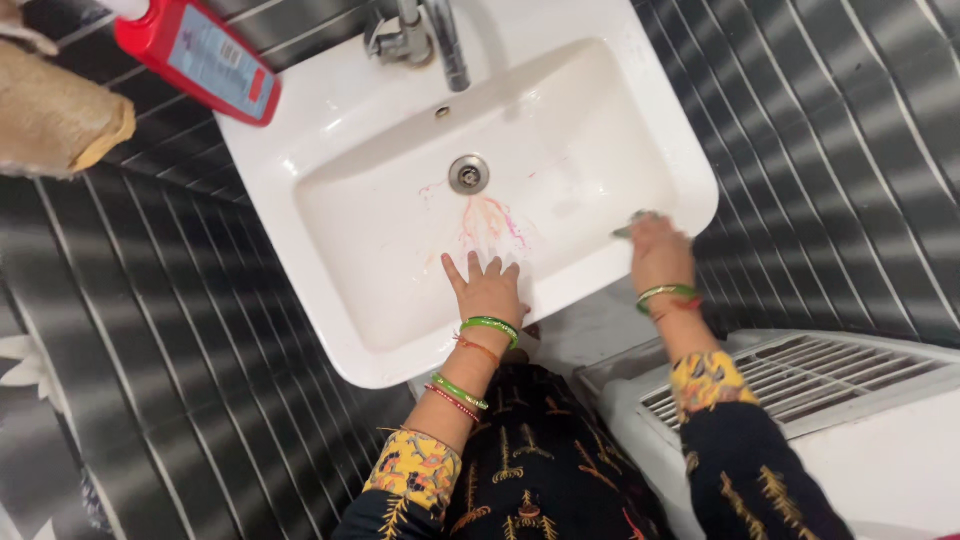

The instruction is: The person cleans a bathroom sink by applying a cleaning liquid from a bottle and scrubbing the surfaces and the faucet with a sponge.

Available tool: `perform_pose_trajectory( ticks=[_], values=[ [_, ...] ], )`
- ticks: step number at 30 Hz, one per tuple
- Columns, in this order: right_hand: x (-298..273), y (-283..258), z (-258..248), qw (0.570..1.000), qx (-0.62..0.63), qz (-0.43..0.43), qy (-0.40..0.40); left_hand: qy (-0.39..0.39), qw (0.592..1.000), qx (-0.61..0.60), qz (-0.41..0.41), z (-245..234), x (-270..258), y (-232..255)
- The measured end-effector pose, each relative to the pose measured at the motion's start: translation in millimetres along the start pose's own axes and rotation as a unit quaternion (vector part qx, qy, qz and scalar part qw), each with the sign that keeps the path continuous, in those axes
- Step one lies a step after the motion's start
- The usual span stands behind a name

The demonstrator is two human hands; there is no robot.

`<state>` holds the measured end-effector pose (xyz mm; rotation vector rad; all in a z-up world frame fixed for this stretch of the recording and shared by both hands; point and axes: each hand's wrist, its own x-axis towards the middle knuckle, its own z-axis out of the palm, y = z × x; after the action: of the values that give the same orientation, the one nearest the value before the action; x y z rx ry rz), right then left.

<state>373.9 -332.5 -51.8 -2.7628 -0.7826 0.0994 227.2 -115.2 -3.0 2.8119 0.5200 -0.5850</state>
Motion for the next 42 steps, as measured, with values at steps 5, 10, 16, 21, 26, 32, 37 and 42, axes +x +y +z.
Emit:
perform_pose_trajectory(
  ticks=[5,10,16,21,26,32,37,42],
  values=[
    [-25,-27,15,0.999,0.047,-0.019,0.014,-0.033,0.999,-0.002,0.003,-9,15,14],
    [-58,-60,22,0.993,0.106,-0.057,-0.007,-0.053,0.999,0.003,0.008,-14,31,27],
    [4,48,0,0.996,-0.003,-0.011,0.083,-0.052,0.999,-0.002,0.014,-9,39,39],
    [-36,-21,15,0.993,0.114,0.013,0.001,-0.064,0.998,-0.008,0.022,-11,46,51],
    [-48,-23,13,0.986,0.161,0.023,0.033,-0.065,0.997,-0.003,0.047,-13,56,62],
    [42,81,-4,0.97,0.15,0.077,0.172,-0.082,0.994,-0.006,0.069,-14,70,69],
    [29,76,-16,0.952,0.178,0.156,0.193,-0.073,0.992,-0.014,0.104,-20,81,75],
    [52,69,-22,0.921,0.24,0.273,0.141,-0.071,0.989,-0.03,0.129,-23,97,73]
  ],
)
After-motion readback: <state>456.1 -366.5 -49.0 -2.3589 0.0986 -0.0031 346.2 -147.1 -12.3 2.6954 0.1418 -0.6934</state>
